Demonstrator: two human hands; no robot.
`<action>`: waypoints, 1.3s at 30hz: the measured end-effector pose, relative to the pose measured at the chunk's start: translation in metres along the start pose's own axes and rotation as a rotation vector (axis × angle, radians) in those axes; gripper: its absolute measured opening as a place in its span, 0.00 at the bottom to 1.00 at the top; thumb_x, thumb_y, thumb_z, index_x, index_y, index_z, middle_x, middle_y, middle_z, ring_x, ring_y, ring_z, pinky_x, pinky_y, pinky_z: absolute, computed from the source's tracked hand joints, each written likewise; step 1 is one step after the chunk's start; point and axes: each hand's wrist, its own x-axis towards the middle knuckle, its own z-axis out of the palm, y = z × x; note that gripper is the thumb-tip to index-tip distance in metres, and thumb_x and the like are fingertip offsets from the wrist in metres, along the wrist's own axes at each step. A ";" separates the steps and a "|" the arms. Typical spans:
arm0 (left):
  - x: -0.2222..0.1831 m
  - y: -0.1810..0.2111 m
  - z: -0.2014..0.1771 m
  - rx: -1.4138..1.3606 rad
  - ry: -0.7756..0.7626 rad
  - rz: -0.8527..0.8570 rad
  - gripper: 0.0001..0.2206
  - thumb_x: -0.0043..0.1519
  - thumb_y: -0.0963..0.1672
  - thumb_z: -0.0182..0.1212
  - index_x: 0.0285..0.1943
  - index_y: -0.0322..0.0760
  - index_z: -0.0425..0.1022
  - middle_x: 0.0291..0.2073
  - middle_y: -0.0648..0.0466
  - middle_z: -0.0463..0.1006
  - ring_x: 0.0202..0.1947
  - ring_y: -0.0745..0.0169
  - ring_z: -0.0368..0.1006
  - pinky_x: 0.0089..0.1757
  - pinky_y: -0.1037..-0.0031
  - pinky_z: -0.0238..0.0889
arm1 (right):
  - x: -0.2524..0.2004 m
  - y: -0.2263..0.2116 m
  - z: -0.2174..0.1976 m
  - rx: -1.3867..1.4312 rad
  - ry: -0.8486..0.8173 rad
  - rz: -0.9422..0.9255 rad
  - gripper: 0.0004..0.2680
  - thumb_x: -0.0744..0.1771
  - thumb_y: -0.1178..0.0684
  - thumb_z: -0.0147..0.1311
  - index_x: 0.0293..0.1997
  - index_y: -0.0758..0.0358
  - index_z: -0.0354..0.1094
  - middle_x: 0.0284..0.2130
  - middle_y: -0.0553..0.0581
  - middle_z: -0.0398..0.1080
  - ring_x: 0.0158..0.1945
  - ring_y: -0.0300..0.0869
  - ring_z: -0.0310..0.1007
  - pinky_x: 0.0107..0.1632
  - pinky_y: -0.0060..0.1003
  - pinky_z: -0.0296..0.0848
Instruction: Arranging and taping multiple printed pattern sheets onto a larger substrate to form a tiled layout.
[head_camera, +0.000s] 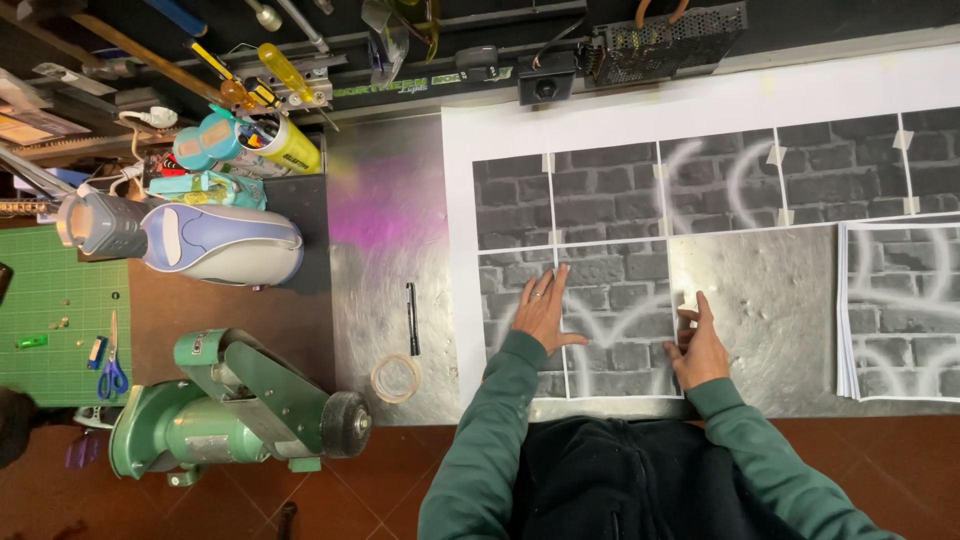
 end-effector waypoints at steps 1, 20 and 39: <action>0.000 0.000 0.000 0.001 0.004 -0.003 0.70 0.37 0.60 0.80 0.81 0.33 0.31 0.72 0.35 0.61 0.77 0.44 0.48 0.71 0.53 0.30 | 0.000 -0.008 -0.002 0.000 -0.002 -0.004 0.41 0.61 0.66 0.64 0.80 0.58 0.35 0.57 0.57 0.70 0.41 0.46 0.74 0.47 0.42 0.77; -0.001 -0.003 0.003 0.026 0.029 -0.002 0.68 0.38 0.61 0.78 0.81 0.33 0.33 0.72 0.39 0.61 0.76 0.45 0.48 0.71 0.53 0.33 | 0.107 -0.143 0.061 0.215 -0.127 -0.496 0.20 0.67 0.60 0.58 0.68 0.56 0.63 0.55 0.58 0.71 0.56 0.52 0.74 0.53 0.43 0.76; -0.023 -0.003 -0.022 -0.152 0.176 -0.071 0.56 0.47 0.53 0.78 0.79 0.29 0.43 0.71 0.36 0.63 0.73 0.38 0.56 0.70 0.54 0.44 | 0.097 -0.125 0.110 0.043 -0.062 -0.625 0.26 0.67 0.65 0.52 0.75 0.63 0.50 0.57 0.58 0.71 0.53 0.55 0.71 0.57 0.46 0.71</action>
